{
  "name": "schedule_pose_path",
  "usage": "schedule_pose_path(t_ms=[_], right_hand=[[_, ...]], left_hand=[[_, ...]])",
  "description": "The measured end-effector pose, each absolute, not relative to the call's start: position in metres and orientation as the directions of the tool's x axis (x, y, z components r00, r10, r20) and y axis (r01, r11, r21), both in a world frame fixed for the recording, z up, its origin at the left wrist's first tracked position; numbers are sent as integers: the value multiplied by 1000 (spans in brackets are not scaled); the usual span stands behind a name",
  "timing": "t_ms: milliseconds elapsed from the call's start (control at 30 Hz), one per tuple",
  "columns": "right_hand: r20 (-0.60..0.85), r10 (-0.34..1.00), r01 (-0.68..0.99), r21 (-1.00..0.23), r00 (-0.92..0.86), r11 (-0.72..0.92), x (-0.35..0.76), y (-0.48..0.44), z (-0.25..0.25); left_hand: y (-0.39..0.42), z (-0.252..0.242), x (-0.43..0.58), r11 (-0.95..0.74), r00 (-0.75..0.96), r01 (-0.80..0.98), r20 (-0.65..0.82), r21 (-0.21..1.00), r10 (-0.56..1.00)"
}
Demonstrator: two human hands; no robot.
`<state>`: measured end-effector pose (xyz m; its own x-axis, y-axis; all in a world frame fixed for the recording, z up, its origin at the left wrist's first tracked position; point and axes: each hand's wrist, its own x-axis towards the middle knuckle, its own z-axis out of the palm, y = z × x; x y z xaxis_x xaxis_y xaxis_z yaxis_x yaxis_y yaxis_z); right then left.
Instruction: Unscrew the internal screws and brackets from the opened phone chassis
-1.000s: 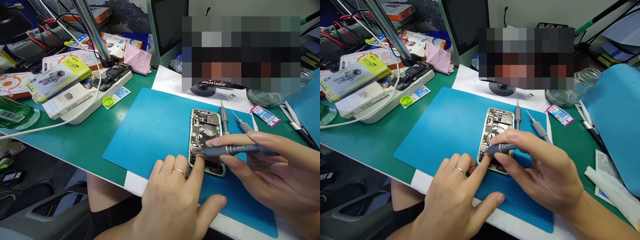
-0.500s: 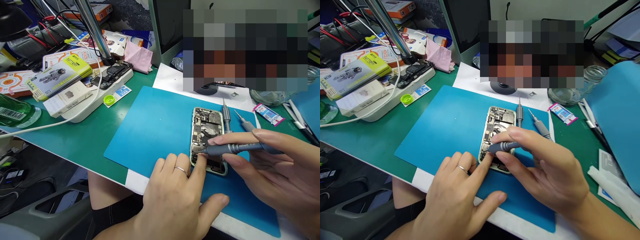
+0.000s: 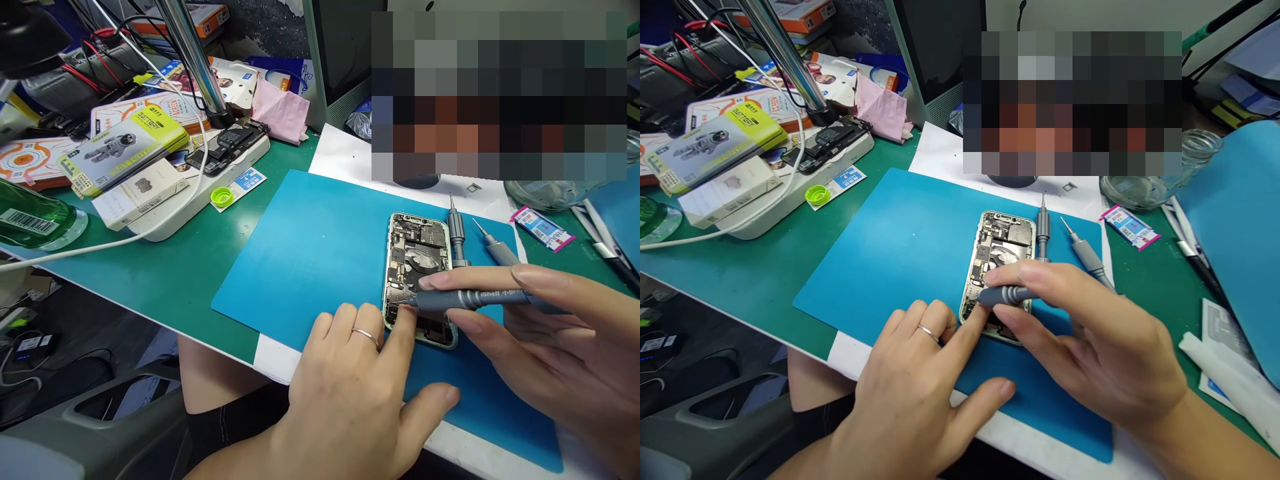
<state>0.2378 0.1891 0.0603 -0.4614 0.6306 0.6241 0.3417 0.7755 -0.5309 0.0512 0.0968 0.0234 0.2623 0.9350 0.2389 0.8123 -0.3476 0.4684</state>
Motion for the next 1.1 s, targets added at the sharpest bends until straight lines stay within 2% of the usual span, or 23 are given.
schedule_pose_path(t_ms=[67, 167, 333, 433, 533, 700, 1100], right_hand=[[634, 552, 332, -443, -541, 833, 244, 187, 55], [620, 580, 395, -425, -528, 814, 247, 184, 51], [677, 610, 283, -541, -413, 792, 241, 186, 49], [685, 658, 233, -616, -313, 753, 237, 185, 47], [633, 736, 216, -704, -240, 676, 235, 180, 48], [537, 829, 121, -823, -156, 555, 234, 176, 53], [524, 830, 96, -832, -190, 547, 236, 179, 56]], left_hand=[[97, 23, 51, -349, 262, 812, 242, 467, 934], [96, 23, 51, -352, 262, 810, 248, 469, 933], [94, 21, 50, -376, 252, 782, 299, 498, 920], [93, 23, 46, -354, 186, 706, 322, 614, 928], [96, 31, 40, -296, 120, 603, 283, 740, 952], [109, 38, 37, -277, 55, 613, 310, 740, 949], [114, 33, 39, -288, 133, 521, 257, 803, 957]])
